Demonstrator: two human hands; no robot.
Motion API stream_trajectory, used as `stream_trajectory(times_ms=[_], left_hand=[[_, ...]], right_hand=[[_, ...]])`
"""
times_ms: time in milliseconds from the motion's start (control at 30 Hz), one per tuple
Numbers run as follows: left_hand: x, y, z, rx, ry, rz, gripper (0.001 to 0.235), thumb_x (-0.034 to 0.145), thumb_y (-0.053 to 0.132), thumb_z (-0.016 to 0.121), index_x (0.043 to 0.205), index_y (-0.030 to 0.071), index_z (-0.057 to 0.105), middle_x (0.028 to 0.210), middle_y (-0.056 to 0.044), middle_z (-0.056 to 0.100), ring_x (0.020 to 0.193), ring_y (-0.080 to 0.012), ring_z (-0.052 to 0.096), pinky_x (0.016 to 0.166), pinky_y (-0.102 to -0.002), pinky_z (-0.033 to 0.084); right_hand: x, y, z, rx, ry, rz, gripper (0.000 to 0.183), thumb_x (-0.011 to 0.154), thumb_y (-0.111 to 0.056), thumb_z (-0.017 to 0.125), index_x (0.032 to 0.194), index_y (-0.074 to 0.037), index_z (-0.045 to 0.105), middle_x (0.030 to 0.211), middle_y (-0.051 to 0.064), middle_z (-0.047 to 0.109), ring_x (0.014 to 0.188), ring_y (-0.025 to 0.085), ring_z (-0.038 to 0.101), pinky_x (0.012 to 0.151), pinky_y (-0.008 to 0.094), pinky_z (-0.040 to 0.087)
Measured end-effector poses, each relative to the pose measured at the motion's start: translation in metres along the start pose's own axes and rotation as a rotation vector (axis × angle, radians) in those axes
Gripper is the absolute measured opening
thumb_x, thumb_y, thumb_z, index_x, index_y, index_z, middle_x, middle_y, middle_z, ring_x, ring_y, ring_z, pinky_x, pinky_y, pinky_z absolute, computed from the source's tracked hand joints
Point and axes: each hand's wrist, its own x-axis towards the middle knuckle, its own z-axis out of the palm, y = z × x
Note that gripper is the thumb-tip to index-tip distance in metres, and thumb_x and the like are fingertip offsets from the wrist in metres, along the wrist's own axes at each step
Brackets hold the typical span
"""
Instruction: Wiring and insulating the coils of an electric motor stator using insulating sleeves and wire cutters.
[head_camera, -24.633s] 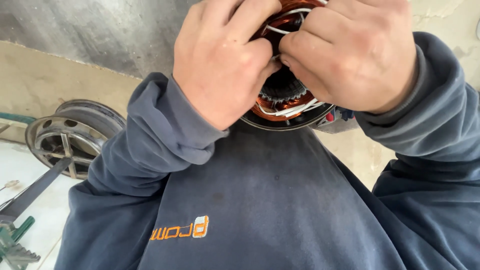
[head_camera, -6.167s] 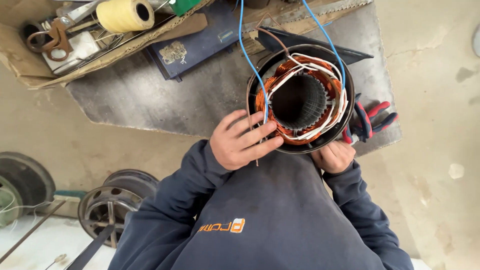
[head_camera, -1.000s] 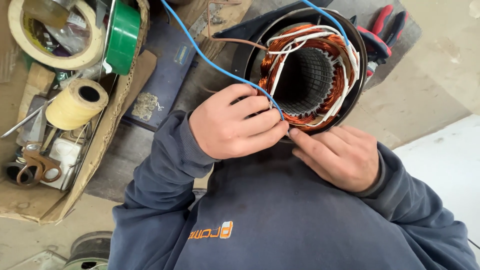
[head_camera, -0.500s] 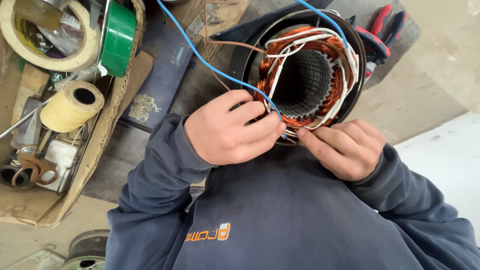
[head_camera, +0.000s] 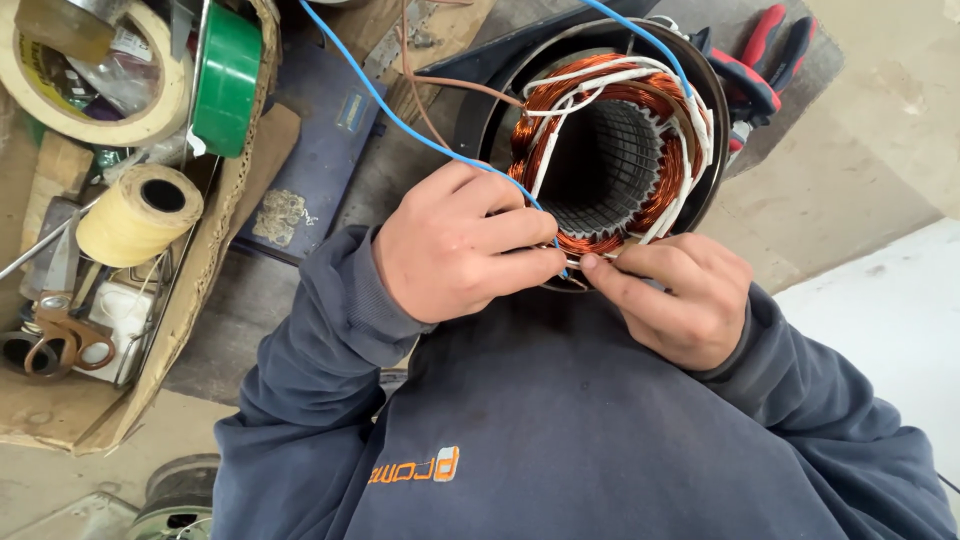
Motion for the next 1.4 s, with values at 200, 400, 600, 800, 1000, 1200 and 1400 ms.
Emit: stream_trajectory(times_ms=[200, 400, 600, 800, 1000, 1200, 1400], left_hand=[[-0.004, 0.009, -0.007, 0.115, 0.063, -0.048, 0.015, 0.093, 0.015, 0.074, 0.107, 0.015, 0.074, 0.114, 0.004, 0.067, 0.105, -0.0187, 0.063, 0.105, -0.041, 0.049], [-0.032, 0.009, 0.001, 0.152, 0.309, -0.285, 0.026, 0.088, 0.021, 0.091, 0.107, 0.014, 0.076, 0.117, 0.002, 0.068, 0.11, -0.0224, 0.063, 0.108, -0.046, 0.047], [-0.038, 0.002, 0.0, -0.02, 0.251, -0.448, 0.05, 0.087, 0.03, 0.089, 0.126, 0.005, 0.068, 0.13, -0.013, 0.066, 0.125, -0.0365, 0.061, 0.112, -0.05, 0.046], [-0.037, -0.008, -0.003, -0.042, 0.242, -0.508, 0.057, 0.084, 0.035, 0.088, 0.122, 0.001, 0.064, 0.119, -0.01, 0.07, 0.117, -0.0338, 0.063, 0.109, -0.051, 0.045], [-0.038, -0.004, 0.0, -0.11, 0.244, -0.637, 0.031, 0.083, 0.029, 0.091, 0.1, 0.009, 0.074, 0.091, -0.005, 0.068, 0.087, -0.0268, 0.064, 0.076, -0.038, 0.051], [-0.029, 0.009, -0.001, -0.218, 0.297, -0.787, 0.022, 0.087, 0.025, 0.086, 0.088, 0.008, 0.072, 0.075, -0.005, 0.063, 0.059, -0.0205, 0.062, 0.054, -0.035, 0.045], [-0.024, 0.02, 0.0, -0.097, 0.305, -0.789, 0.03, 0.091, 0.026, 0.083, 0.079, 0.008, 0.063, 0.074, -0.006, 0.063, 0.067, -0.0281, 0.064, 0.058, -0.039, 0.046]], right_hand=[[0.002, -0.009, -0.002, -0.034, 0.004, 0.077, 0.029, 0.078, 0.001, 0.085, 0.105, -0.01, 0.08, 0.094, 0.004, 0.066, 0.074, 0.022, 0.062, 0.065, 0.035, 0.05], [-0.001, -0.011, -0.002, 0.037, -0.015, 0.194, 0.03, 0.078, 0.001, 0.087, 0.104, -0.014, 0.081, 0.081, 0.002, 0.063, 0.069, 0.019, 0.06, 0.061, 0.035, 0.048], [0.005, -0.015, -0.004, 0.017, -0.033, 0.216, 0.028, 0.077, 0.002, 0.085, 0.101, -0.012, 0.082, 0.077, 0.003, 0.064, 0.067, 0.02, 0.059, 0.06, 0.035, 0.046], [0.008, -0.016, -0.007, -0.016, -0.039, 0.185, 0.03, 0.076, 0.001, 0.085, 0.102, -0.014, 0.082, 0.077, 0.002, 0.062, 0.067, 0.021, 0.059, 0.06, 0.035, 0.047], [0.007, -0.017, -0.005, -0.006, -0.039, 0.214, 0.028, 0.078, -0.001, 0.086, 0.103, -0.014, 0.081, 0.076, 0.002, 0.061, 0.067, 0.02, 0.058, 0.06, 0.035, 0.046], [0.008, -0.019, -0.005, -0.023, -0.058, 0.222, 0.029, 0.078, -0.001, 0.085, 0.104, -0.013, 0.082, 0.074, 0.003, 0.06, 0.065, 0.021, 0.056, 0.059, 0.036, 0.045], [0.008, -0.02, -0.004, -0.031, -0.051, 0.217, 0.029, 0.079, -0.002, 0.087, 0.106, -0.012, 0.081, 0.077, 0.003, 0.062, 0.066, 0.02, 0.057, 0.059, 0.035, 0.046]])
